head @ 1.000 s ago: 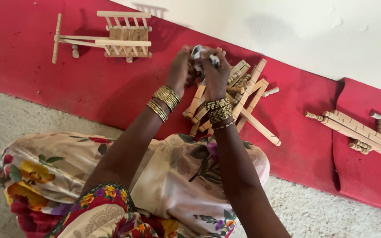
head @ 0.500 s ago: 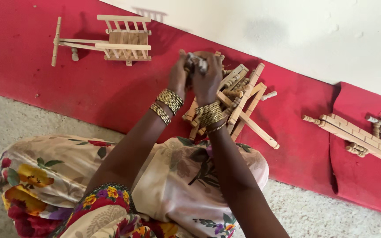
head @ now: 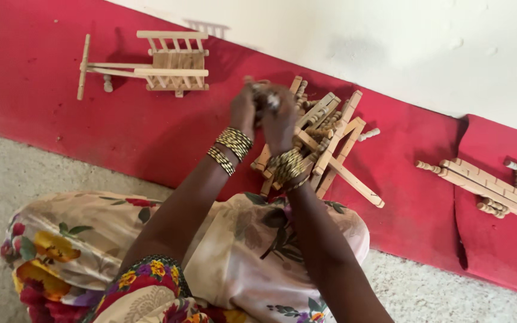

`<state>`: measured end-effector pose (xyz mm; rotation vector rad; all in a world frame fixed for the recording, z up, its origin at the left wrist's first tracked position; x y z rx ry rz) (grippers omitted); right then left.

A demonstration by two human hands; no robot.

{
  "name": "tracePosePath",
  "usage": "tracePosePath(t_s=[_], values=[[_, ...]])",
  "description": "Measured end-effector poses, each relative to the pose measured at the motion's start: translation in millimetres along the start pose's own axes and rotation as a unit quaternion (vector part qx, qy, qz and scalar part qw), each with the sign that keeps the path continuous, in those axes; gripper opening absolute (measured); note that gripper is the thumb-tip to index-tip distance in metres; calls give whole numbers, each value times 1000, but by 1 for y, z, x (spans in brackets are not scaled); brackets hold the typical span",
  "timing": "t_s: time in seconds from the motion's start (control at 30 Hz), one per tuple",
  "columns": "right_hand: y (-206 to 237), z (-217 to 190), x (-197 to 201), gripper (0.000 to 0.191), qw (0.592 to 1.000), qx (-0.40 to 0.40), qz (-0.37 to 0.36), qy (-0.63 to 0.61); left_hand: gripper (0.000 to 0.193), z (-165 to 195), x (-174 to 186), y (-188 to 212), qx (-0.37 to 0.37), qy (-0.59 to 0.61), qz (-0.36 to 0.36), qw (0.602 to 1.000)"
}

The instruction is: The person sits on the floor and wipes small wooden toy parts, including spindles and dowels, one at a time with a cloth, setting each wiped piece on a red mat beside a small wooden toy cart. They occasionally pick up more pieces from a pile and continue wiping them by hand.

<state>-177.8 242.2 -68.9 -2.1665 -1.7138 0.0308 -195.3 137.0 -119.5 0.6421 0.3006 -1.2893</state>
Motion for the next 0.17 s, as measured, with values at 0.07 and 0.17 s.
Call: tracePosePath(t_s=[0.07,0.17], values=[[11,-12,-1,23,994,98,6,54,51,17,-13,-3,-33,174,-62,982],[-4,4,8,20,998,30,30,39,42,16,-8,18,-42,-7,5,999]])
Point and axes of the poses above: each hand's wrist, its own y-axis away from the middle knuckle, its own x-axis out of the back of the hand, z = x × y, the point moved 7 cm from there along -y, towards the middle knuckle, and after that the axes turned 6 degrees about -x, right-handed, at the moved point
